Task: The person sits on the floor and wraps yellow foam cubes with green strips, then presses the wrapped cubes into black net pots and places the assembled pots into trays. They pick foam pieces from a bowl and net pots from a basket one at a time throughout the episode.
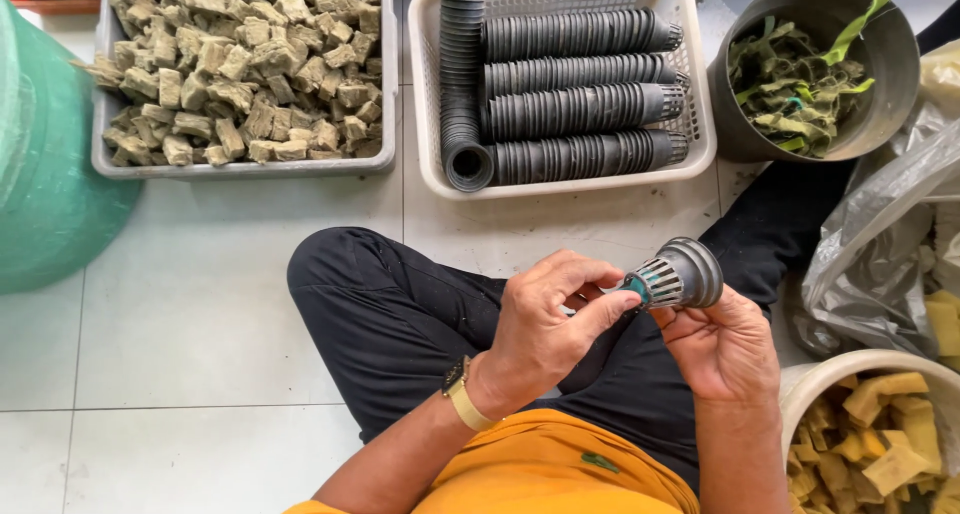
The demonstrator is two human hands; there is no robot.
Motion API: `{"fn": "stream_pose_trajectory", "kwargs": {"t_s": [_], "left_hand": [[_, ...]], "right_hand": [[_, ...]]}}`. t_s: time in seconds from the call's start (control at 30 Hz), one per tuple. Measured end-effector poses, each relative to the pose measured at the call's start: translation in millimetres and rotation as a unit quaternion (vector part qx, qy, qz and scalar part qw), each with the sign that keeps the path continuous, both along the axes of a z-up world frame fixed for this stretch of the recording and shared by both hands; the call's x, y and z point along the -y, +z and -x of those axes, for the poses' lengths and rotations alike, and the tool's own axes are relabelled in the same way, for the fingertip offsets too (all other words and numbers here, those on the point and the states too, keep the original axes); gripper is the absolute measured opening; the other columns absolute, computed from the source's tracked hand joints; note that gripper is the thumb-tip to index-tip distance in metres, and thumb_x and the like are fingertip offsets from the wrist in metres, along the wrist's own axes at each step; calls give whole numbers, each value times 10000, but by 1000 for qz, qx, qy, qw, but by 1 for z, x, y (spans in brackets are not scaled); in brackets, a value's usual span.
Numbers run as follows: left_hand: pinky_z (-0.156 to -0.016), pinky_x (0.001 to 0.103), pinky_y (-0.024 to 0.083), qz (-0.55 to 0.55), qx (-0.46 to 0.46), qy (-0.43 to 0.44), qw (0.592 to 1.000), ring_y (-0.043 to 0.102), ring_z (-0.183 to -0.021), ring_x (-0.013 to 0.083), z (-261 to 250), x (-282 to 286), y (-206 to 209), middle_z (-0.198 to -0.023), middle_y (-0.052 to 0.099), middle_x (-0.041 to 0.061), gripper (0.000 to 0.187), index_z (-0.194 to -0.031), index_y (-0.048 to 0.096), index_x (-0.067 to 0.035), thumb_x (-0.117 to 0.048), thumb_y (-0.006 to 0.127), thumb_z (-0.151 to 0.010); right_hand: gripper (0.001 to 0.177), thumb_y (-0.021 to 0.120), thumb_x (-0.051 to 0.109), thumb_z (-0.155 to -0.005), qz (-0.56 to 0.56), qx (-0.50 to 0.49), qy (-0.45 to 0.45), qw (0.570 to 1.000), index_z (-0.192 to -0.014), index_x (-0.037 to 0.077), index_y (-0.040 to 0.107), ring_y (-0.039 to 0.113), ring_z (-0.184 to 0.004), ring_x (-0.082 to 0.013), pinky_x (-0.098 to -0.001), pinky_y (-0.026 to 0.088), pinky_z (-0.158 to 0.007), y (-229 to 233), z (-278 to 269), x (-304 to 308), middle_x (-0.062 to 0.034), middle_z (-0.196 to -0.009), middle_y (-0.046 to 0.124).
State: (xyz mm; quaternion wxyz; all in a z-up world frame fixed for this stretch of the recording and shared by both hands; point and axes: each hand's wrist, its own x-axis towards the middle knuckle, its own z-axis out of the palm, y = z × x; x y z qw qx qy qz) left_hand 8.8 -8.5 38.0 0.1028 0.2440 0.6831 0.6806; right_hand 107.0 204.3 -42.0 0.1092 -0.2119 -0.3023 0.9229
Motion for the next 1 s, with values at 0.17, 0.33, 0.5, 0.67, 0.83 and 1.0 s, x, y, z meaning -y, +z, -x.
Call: {"fn": "stream_pose_trajectory", "kwargs": {"t_s": [0.17,0.33,0.5,0.67,0.83,1.0], "left_hand": [[-688,232,595,-19,33,10,999,714,-783,112,-1,-7,-5,-955,722,71,168,-1027,737,-11,-90,808,-897],[-694,217,607,-17,10,28,999,730,-811,94,-2,-8,-3,-957,714,68,187,-1041,722,-2,-72,791,-881],[-716,227,576,-47,106,-2,993,694,-797,100,-1,-8,-9,-955,725,73,142,-1025,749,5,-54,795,-905],[-730,226,597,-24,10,34,999,715,-821,103,-5,-13,-14,-988,721,61,143,-1043,738,-19,-33,788,-910],[-757,232,602,-38,-24,46,998,718,-871,125,-11,-17,-16,-1039,718,71,163,-1072,750,-34,13,777,-918],[-830,239,584,-80,82,65,991,700,-927,109,-15,-19,-27,-1049,742,57,131,-1061,770,-10,5,770,-931]], "right_hand": [[234,645,93,-1011,-12,-15,-1,1000,-1172,-72,684,694,-1081,-275,-452,534,-1005,9,1,6,-173,-1179,723],[241,634,83,-1034,-69,-25,-3,997,-1187,-100,670,689,-1094,-277,-459,535,-1027,14,3,12,-174,-1185,708],[261,626,95,-1035,-52,-33,-12,998,-1189,-112,668,692,-1091,-297,-472,540,-1022,14,2,11,-188,-1178,709],[243,637,74,-1031,-65,-37,-11,997,-1188,-110,661,691,-1102,-292,-472,541,-1034,14,1,14,-184,-1186,707],[242,631,71,-1043,-59,-33,-30,997,-1198,-113,658,689,-1098,-280,-455,541,-1034,11,0,14,-182,-1192,709],[268,628,84,-1009,-78,-5,-37,996,-1191,-111,653,711,-1044,-289,-469,564,-1003,14,1,18,-181,-1149,716]]}}
